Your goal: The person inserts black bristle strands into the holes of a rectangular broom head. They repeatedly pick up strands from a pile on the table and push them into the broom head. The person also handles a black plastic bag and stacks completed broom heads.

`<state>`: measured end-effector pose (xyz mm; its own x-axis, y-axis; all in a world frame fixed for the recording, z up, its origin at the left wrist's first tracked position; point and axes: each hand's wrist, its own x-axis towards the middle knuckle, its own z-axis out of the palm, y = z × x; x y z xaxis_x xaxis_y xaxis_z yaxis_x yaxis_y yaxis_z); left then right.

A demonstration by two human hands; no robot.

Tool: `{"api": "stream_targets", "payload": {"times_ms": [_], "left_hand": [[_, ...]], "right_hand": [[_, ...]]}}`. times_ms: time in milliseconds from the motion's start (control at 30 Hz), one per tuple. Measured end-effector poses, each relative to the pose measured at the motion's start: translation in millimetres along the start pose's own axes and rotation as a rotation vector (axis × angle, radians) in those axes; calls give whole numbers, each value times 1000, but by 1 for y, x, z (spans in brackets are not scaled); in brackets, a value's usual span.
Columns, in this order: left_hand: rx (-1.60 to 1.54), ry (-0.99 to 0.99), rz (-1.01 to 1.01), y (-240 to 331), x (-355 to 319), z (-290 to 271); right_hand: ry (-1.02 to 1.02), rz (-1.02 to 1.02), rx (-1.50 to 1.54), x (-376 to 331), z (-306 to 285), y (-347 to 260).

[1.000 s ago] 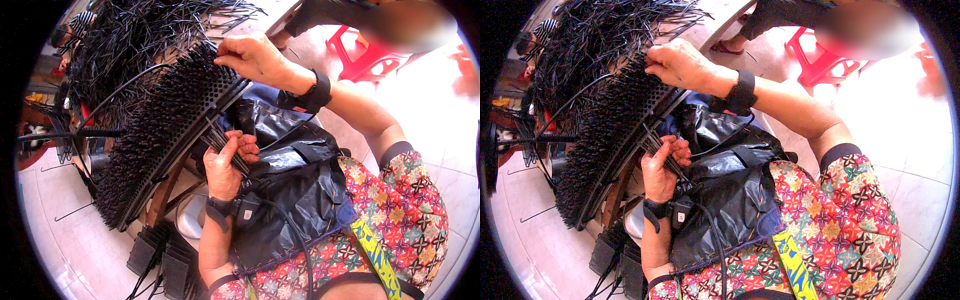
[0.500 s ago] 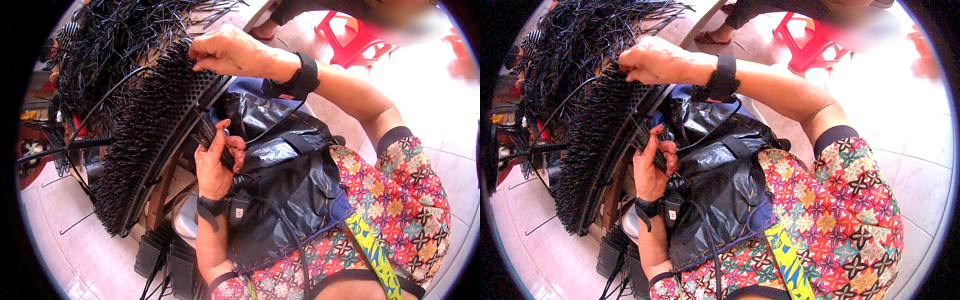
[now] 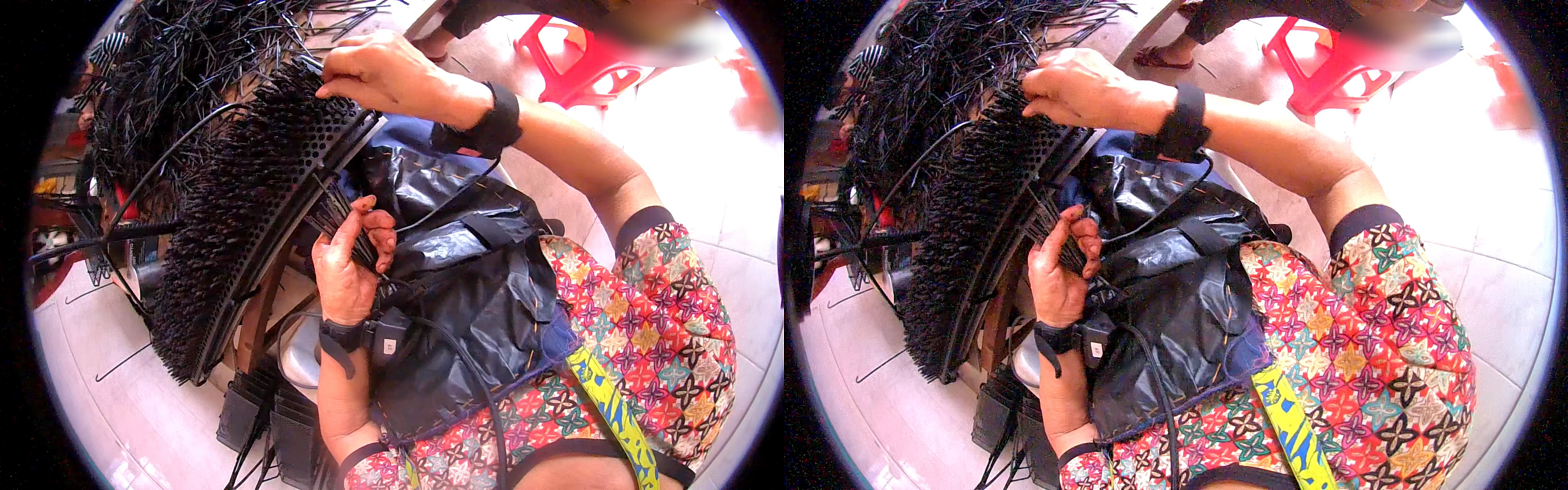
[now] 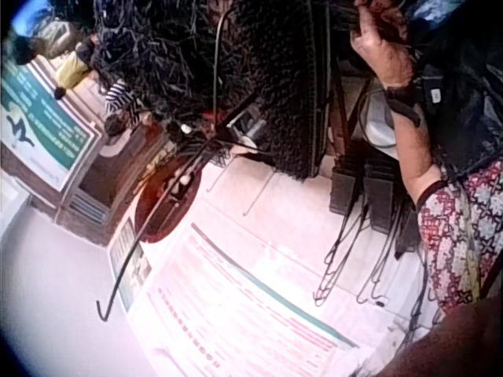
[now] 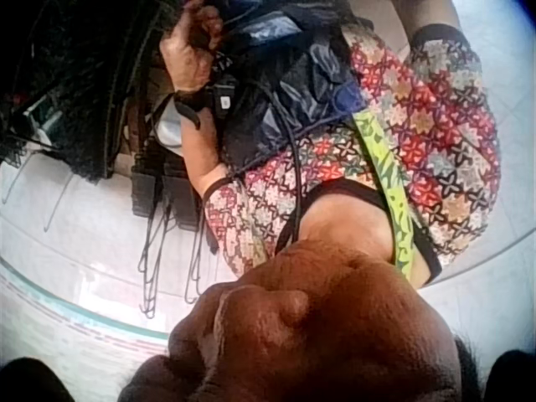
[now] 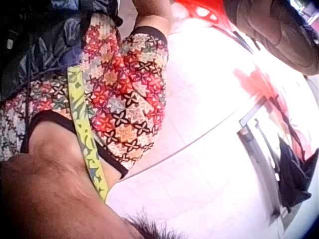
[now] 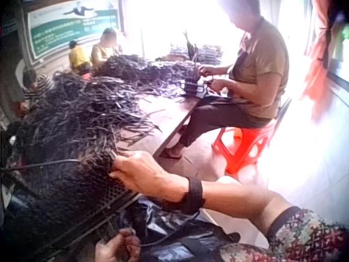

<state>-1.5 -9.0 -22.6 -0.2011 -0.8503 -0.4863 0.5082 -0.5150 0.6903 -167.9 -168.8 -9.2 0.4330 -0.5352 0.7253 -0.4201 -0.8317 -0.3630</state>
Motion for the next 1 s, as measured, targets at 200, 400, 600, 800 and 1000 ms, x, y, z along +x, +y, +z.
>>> {"api": "stream_targets", "payload": {"times_ms": [200,400,600,800,1000], "left_hand": [[-27,-127,56,4,-5,2],[65,-217,133,6,-9,7],[144,-56,163,2,-9,13],[106,93,171,0,-6,11],[-18,101,145,1,-5,-1]], "right_hand": [[6,461,327,-25,-8,-56],[-358,942,1091,-39,-3,-91],[-277,1077,1146,-43,-6,-90],[-79,1086,1102,-49,-1,-83],[66,974,1033,-20,-19,-68]]}}
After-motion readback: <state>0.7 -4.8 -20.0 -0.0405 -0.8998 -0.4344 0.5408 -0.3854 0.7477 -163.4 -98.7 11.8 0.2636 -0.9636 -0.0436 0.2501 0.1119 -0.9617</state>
